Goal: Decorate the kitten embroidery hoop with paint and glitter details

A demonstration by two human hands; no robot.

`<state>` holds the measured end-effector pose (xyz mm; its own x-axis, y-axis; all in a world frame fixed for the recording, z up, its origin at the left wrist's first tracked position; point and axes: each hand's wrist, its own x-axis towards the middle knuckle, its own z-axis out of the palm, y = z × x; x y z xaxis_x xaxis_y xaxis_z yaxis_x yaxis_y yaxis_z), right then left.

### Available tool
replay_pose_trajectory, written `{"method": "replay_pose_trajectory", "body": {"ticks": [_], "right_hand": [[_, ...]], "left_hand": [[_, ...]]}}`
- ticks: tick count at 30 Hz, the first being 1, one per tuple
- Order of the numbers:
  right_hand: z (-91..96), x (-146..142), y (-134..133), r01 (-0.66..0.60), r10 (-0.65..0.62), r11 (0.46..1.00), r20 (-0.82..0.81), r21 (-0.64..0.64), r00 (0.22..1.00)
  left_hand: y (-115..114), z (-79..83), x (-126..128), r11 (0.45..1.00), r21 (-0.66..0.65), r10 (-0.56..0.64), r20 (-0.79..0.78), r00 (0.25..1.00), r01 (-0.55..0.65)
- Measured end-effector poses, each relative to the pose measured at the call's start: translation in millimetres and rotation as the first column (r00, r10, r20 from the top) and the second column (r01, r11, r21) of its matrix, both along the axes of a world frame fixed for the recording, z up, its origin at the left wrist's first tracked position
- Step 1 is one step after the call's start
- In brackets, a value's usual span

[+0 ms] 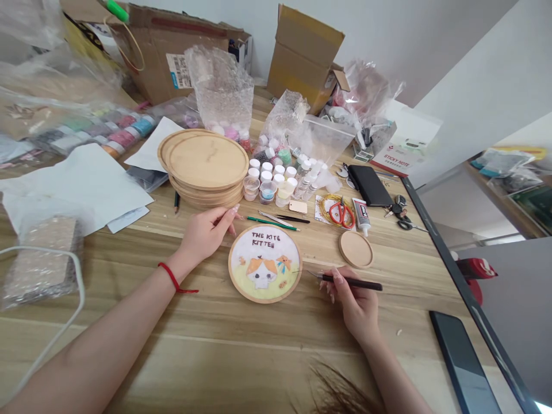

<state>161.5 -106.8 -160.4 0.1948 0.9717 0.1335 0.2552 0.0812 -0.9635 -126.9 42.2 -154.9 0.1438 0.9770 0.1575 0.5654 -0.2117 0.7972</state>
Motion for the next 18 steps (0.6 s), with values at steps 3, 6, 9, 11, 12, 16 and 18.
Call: {"method": "replay_pose_trajectory", "body": {"ticks": [3,6,9,11,12,16,18], "right_hand": [[-0.7,-0.1,-0.2,0.014,-0.014,1.000,-0.001,-0.008,1.000],[-2.4,0.4,0.5,0.059,-0.059,0.998,0.006,0.001,0.998],[-3.5,0.5,1.4,0.078,-0.078,0.997,0.014,0.000,0.997],[-3.3,0.1,1.5,0.085,-0.085,0.996,0.016,0.005,0.996],[-2.9,-0.2,1.5,0.086,-0.086,0.996,0.018,0.009,0.996],[-1.3,-0.6,0.8,0.059,-0.059,0.998,0.035,0.014,0.998],[-1.3,-0.2,0.2,0.044,-0.045,0.999,0.040,0.017,0.998]], "left_hand": [[-0.5,0.5,0.4,1.000,-0.001,0.002,-0.003,1.000,-0.002],[-0.8,0.2,0.5,1.000,0.003,0.005,-0.010,1.000,-0.005],[-0.4,-0.8,0.3,1.000,-0.003,0.002,0.003,1.000,-0.002],[0.0,-1.5,0.0,1.000,-0.006,-0.001,0.010,1.000,0.001],[0.2,-1.8,-0.2,1.000,-0.007,-0.002,0.012,1.000,0.002],[0.7,-2.5,-1.1,1.000,-0.008,-0.005,0.018,1.000,0.005],[0.8,-2.7,-1.3,1.000,-0.002,-0.009,0.017,1.000,0.009]]}}
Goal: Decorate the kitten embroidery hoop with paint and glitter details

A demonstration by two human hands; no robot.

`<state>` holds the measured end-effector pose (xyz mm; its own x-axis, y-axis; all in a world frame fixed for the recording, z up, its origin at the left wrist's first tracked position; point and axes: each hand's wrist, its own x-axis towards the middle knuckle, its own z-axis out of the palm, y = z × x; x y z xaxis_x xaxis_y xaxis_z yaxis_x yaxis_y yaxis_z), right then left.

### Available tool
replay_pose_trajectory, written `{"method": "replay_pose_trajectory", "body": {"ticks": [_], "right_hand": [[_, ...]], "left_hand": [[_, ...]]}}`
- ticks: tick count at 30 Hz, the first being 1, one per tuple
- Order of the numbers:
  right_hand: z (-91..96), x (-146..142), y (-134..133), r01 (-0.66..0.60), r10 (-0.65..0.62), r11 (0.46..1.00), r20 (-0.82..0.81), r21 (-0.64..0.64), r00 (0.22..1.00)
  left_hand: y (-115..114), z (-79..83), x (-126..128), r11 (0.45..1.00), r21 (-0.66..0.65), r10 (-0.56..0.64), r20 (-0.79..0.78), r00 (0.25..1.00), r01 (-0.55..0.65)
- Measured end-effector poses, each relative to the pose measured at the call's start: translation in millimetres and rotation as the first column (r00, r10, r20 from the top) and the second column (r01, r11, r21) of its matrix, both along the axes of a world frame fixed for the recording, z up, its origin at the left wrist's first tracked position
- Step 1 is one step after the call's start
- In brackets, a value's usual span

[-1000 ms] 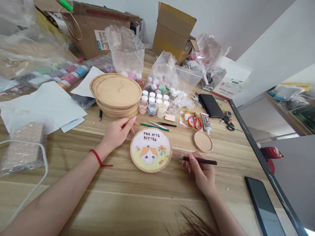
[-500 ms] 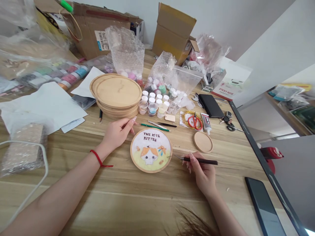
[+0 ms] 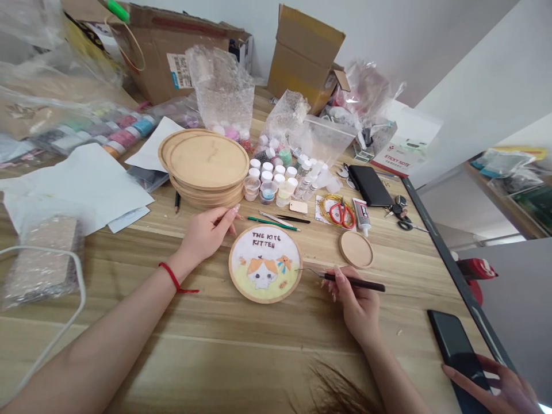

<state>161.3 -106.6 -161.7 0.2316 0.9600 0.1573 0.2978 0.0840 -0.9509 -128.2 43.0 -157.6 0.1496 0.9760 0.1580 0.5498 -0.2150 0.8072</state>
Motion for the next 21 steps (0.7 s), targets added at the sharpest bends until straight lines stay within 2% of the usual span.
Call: {"method": "replay_pose_trajectory", "body": {"ticks": [6,21], "right_hand": [[-1.0,0.8,-1.5,-0.065,0.065,0.998,-0.027,0.000,0.998],[-0.7,0.0,-2.8,-0.088,0.088,0.996,-0.037,-0.014,0.995]], "left_hand": [[0.2,-0.8,0.3,1.000,0.008,0.000,-0.005,1.000,0.000],[0.2,-1.2,0.3,1.000,0.009,-0.003,0.002,1.000,0.003]]}}
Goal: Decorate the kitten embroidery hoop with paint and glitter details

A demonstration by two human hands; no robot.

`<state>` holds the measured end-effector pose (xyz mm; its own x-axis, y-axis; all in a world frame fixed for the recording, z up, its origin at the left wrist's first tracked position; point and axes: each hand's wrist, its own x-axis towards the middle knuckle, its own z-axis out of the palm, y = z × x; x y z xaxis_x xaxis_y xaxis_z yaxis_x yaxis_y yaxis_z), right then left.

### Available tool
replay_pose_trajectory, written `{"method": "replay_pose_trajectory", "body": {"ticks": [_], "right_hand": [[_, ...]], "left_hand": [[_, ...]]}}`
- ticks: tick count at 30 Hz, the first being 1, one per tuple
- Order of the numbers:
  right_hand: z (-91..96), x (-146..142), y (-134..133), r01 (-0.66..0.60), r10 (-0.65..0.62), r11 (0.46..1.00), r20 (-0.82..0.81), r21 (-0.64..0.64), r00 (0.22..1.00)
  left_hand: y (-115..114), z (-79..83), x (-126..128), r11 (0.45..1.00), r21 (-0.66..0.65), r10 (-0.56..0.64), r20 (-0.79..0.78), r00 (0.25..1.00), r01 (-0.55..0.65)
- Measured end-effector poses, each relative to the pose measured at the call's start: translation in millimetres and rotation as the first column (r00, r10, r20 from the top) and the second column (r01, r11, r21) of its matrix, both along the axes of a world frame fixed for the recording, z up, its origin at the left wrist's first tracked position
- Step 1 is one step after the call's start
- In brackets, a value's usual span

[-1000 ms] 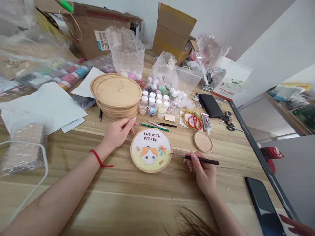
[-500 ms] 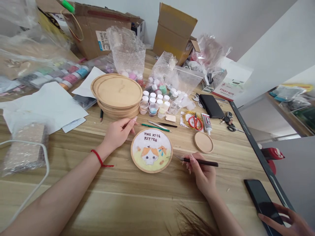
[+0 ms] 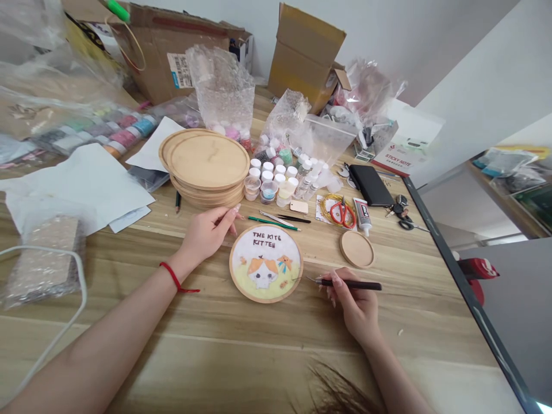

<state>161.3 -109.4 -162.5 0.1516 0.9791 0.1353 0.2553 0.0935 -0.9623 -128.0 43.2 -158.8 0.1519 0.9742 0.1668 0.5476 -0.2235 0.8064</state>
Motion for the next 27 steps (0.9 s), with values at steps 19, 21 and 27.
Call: {"method": "replay_pose_trajectory", "body": {"ticks": [19,21,27], "right_hand": [[2.3,1.3,0.2,0.027,-0.028,0.999,-0.022,-0.022,0.999],[2.4,1.0,0.3,0.038,-0.039,0.999,-0.023,-0.029,0.999],[3.0,1.1,1.8,0.042,-0.042,0.999,-0.006,-0.006,0.999]], "left_hand": [[-0.2,-0.3,0.0,1.000,0.006,0.007,-0.014,1.000,-0.007],[-0.4,0.1,0.0,1.000,0.010,0.002,-0.016,1.000,-0.002],[-0.6,2.0,0.7,1.000,0.009,-0.002,-0.021,1.000,0.003]]}}
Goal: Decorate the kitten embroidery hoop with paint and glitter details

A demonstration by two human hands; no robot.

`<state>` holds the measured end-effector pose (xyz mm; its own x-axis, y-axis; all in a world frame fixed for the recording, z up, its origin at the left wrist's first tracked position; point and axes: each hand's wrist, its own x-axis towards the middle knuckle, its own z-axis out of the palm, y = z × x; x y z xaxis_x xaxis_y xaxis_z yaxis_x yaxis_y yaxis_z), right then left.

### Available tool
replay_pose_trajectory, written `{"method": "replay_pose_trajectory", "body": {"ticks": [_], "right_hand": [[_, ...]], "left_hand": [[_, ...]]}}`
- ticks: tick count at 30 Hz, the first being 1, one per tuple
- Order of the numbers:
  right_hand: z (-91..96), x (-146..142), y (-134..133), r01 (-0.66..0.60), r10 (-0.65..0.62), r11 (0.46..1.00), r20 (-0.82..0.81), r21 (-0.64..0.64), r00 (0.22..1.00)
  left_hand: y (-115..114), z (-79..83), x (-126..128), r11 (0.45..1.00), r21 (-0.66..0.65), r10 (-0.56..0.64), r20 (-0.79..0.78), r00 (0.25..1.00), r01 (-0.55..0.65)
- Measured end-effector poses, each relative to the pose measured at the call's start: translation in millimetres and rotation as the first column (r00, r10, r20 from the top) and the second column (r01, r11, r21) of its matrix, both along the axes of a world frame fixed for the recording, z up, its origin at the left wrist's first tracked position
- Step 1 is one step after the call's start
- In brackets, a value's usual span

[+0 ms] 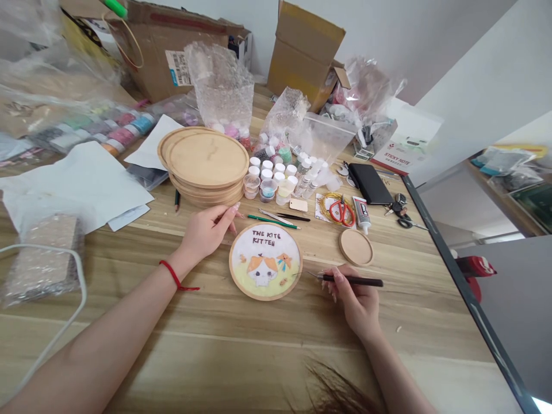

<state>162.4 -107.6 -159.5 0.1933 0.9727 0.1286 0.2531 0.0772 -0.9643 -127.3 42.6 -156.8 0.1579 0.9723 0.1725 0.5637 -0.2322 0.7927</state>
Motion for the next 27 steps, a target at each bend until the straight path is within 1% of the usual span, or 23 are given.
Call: {"method": "replay_pose_trajectory", "body": {"ticks": [7,12,15,27], "right_hand": [[0.6,-0.7,1.3,-0.030,0.030,0.999,0.011,0.016,0.999],[0.1,-1.0,0.2,-0.015,0.015,1.000,-0.005,0.003,1.000],[-0.8,-1.5,-0.3,-0.027,0.027,1.000,-0.004,-0.006,1.000],[-2.1,-1.5,1.1,0.031,-0.031,0.999,-0.009,-0.023,0.999]], "left_hand": [[-0.8,2.4,1.0,1.000,-0.017,0.015,0.001,1.000,-0.015],[-0.6,1.7,1.0,1.000,-0.014,0.004,0.016,1.000,-0.003],[-0.4,1.1,0.7,1.000,-0.013,0.004,0.013,1.000,-0.004],[0.7,-0.5,-0.2,1.000,-0.016,0.011,-0.009,1.000,-0.011]]}}
